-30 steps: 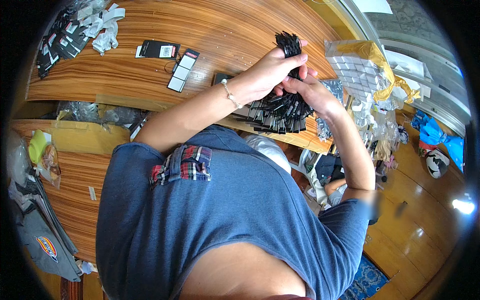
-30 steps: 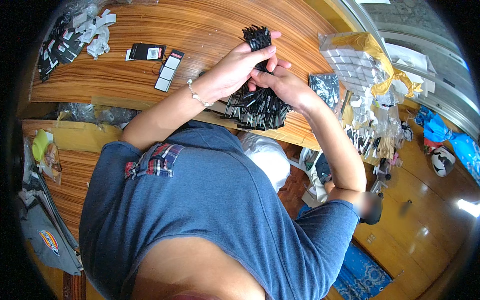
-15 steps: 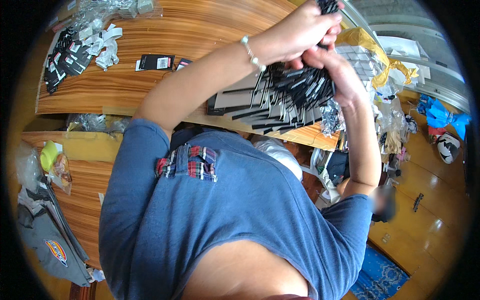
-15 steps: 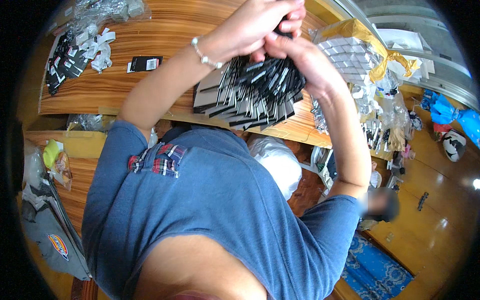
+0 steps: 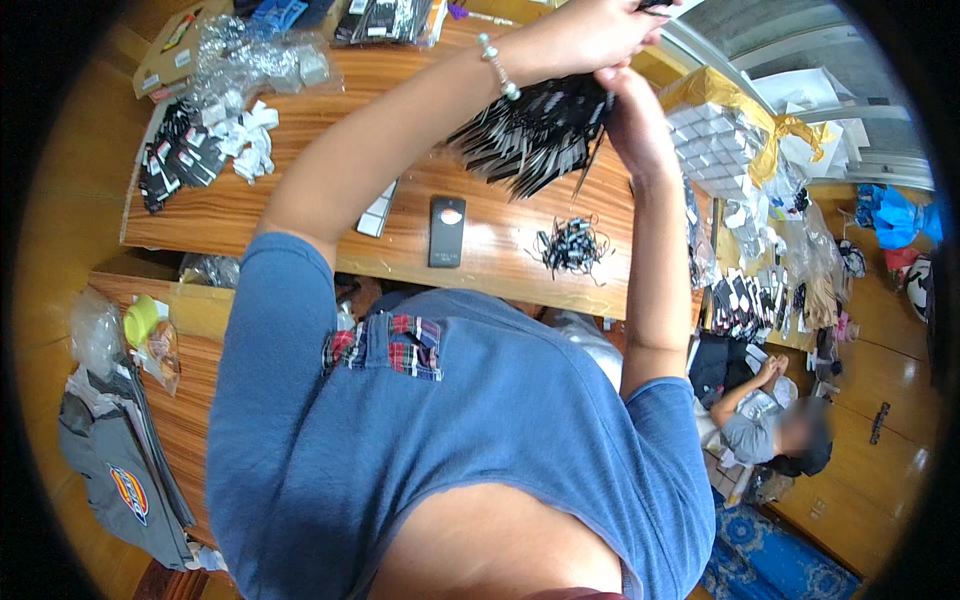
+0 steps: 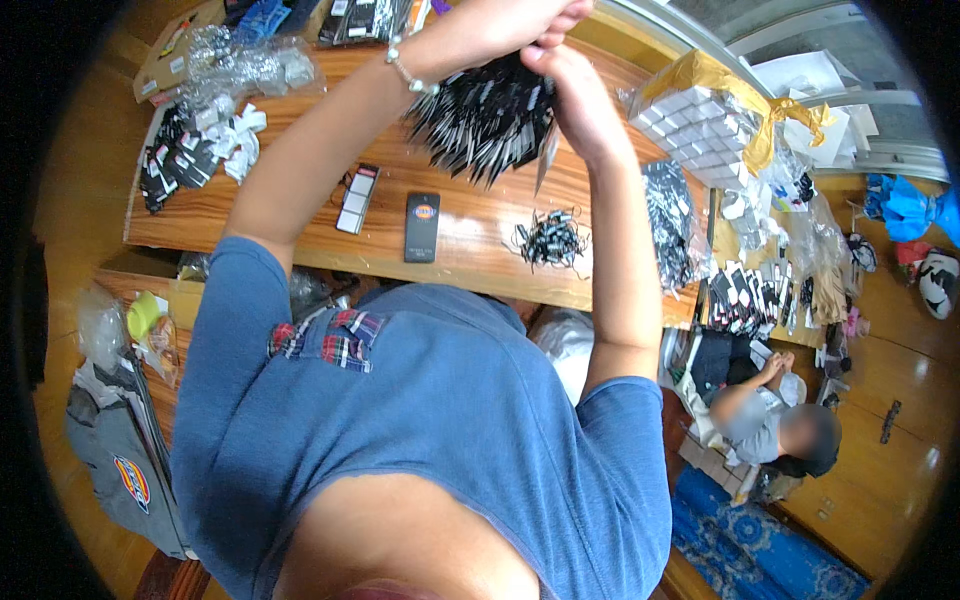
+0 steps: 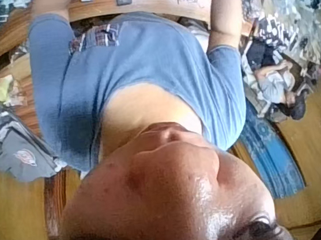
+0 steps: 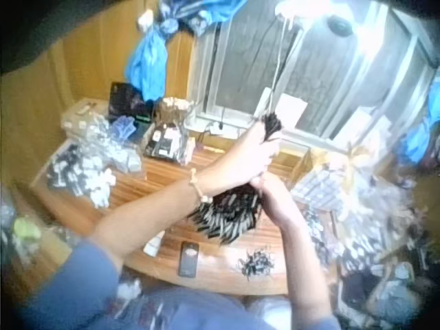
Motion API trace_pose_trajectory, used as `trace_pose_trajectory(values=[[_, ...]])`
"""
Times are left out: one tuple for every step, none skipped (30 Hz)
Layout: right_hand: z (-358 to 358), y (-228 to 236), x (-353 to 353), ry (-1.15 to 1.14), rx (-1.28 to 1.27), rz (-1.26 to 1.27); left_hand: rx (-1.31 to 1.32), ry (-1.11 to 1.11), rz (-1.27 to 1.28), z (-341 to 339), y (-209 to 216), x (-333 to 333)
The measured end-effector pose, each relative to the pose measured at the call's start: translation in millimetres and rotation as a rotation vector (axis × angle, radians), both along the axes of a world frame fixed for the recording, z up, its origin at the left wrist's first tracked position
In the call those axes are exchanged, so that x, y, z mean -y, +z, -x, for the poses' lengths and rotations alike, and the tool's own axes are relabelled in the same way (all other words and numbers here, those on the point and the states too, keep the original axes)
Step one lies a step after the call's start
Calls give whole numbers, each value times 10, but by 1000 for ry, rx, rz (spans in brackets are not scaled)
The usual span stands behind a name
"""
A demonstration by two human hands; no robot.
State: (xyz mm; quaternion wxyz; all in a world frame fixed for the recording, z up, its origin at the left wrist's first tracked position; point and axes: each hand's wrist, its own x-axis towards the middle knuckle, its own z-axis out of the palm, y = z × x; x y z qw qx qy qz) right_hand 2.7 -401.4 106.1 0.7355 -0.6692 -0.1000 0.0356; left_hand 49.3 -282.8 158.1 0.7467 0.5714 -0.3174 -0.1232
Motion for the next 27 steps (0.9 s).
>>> trace_pose_trajectory(values=[[-76,-97,64,-29,95,144,37,-56,13,-111,-105,20],[-52,-62,27,-30,100,218,74,-72,126,-136,-161,26],[-19,26,-4,7,142,229,-27,-103,141,-166,-210,-6],[0,110,-2,31,182,247,-130,-146,160,-123,-188,-40],[-62,92,27,-11,275,112,-83,-293,226,-206,-236,-51],[-128,76,60,-52,367,-26,-134,-212,176,-188,-252,-33],[-125,131,102,26,297,-238,-51,-215,120,-219,-258,-20],[-160,120,122,156,261,-441,32,-218,63,-252,-276,-3],[-206,50,130,208,204,-481,-49,-292,137,-279,-285,20],[-227,33,79,266,147,-521,5,-251,142,-311,-299,34],[-223,18,18,228,165,-465,60,-210,146,-346,-313,45],[-188,30,-28,178,139,-387,115,-168,151,-381,-323,51],[-207,7,-11,185,83,-350,89,-155,142,-373,-312,35],[-221,-1,-8,193,26,-313,86,-143,153,-395,-321,42],[-214,0,-15,204,-16,-335,82,-130,164,-424,-345,51],[-233,-11,-2,220,-66,-309,74,-121,176,-420,-353,61],[-264,-35,17,236,-115,-282,21,-134,166,-417,-365,44],[-291,-47,31,252,-165,-256,0,-120,160,-412,-373,18],[-298,-52,33,256,-180,-251,-24,-106,152,-361,-346,-23],[-323,-61,31,267,-204,-252,-47,-93,144,-338,-335,-43],[-363,-72,26,279,-228,-253,-66,-73,156,-379,-367,-31],[-389,-91,-5,297,-255,-255,-87,-81,181,-433,-439,-43],[-410,-107,-41,265,-264,-211,-108,-90,207,-492,-513,-50],[-418,-109,-66,286,-251,-184,-129,-99,233,-538,-589,-62],[-427,-98,-73,300,-237,-155,-115,-77,219,-525,-582,-72],[-431,-80,-83,315,-222,-127,-81,-50,175,-513,-575,-92],[-425,-54,-107,314,-249,-109,-46,-23,130,-496,-564,-121]])
